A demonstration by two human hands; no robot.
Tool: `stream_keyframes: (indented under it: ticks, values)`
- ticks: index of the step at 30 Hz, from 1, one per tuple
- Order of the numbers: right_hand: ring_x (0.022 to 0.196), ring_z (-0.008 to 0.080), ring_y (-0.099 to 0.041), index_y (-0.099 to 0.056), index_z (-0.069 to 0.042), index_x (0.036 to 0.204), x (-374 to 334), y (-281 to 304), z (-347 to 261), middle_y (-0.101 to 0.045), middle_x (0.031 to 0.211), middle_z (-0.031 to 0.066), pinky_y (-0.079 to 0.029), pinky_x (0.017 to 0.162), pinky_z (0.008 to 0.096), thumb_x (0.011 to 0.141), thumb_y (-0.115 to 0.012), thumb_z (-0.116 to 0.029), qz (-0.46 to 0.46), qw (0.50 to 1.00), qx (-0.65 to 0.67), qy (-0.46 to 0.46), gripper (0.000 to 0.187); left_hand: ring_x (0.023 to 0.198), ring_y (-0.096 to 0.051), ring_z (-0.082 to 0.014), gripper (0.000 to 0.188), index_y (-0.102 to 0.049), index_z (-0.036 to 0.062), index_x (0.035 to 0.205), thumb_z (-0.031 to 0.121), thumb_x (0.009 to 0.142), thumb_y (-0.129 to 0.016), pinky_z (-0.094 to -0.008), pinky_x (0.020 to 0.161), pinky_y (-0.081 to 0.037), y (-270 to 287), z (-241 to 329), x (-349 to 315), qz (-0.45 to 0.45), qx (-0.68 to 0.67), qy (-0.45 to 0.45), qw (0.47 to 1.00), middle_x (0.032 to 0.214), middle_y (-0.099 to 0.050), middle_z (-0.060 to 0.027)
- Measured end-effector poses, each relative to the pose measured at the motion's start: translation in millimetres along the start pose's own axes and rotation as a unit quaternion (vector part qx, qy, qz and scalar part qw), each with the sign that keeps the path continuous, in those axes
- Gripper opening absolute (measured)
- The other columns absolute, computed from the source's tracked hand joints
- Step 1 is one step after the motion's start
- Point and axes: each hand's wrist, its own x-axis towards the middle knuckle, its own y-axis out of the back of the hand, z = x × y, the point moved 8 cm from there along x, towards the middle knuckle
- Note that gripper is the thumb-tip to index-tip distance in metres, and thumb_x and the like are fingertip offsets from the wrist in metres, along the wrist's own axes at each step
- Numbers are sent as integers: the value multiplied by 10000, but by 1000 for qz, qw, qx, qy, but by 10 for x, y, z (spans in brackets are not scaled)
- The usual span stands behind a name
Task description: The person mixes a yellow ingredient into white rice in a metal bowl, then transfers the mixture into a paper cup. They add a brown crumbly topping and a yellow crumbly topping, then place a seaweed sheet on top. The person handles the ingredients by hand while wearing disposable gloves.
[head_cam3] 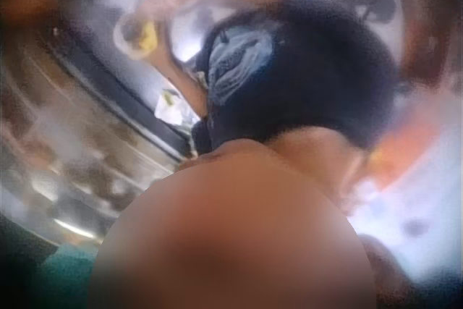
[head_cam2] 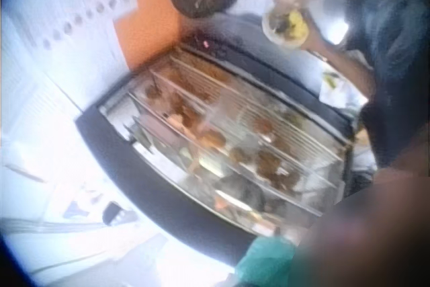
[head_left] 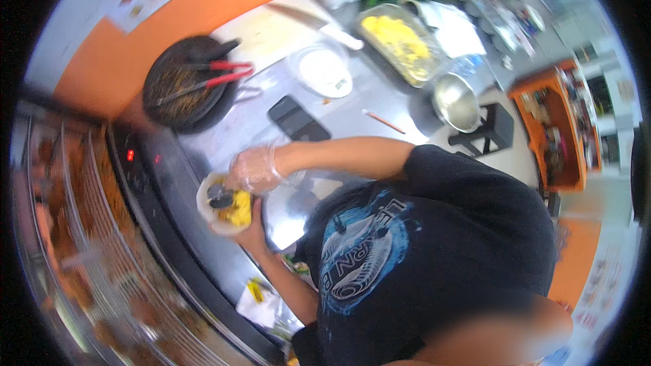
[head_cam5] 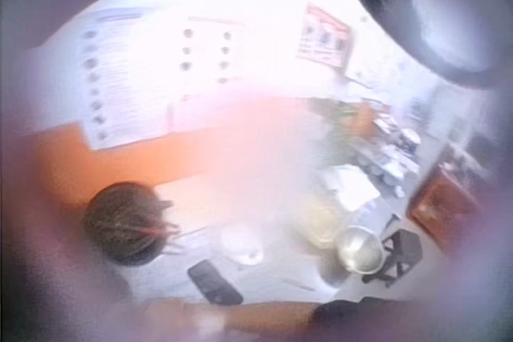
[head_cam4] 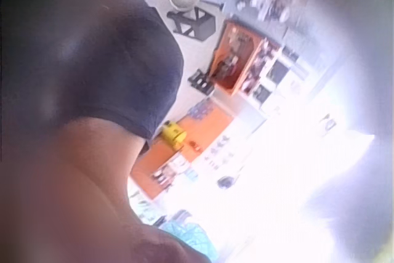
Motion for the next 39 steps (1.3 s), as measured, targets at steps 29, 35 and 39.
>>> stream_keyframes:
  ticks: [29,35,39]
  values:
    - [827,317,-718,-751,-39,850,-5374,2062,2180,-717,867,195,-561,654,521,812,-592,-217,149,723,-155,-657,242,1048,-657,-283,429,-572,-82,1279,183,959,-677,-386,960,-549,-2709,2613,600,-59,-57,-170,982,1182,-661,-187]
    - [884,286,-649,-619,-50,902,-5503,2291,1479,-623,941,124,-562,775,399,856,-623,-139,357,825,-147,-414,101,950,-673,-240,263,-650,-100,1142,114,1002,-592,-337,871,-538,-6251,3215,198,-394,-15,-222,892,1057,-705,-196]
    - [902,294,-635,-614,-51,902,-5994,2362,1067,-605,950,134,-540,752,416,888,-673,-131,485,815,7,-316,101,902,-684,-243,245,-692,-66,1077,149,990,-613,-352,808,-534,-8079,3512,36,-461,65,-318,826,1033,-724,-160]
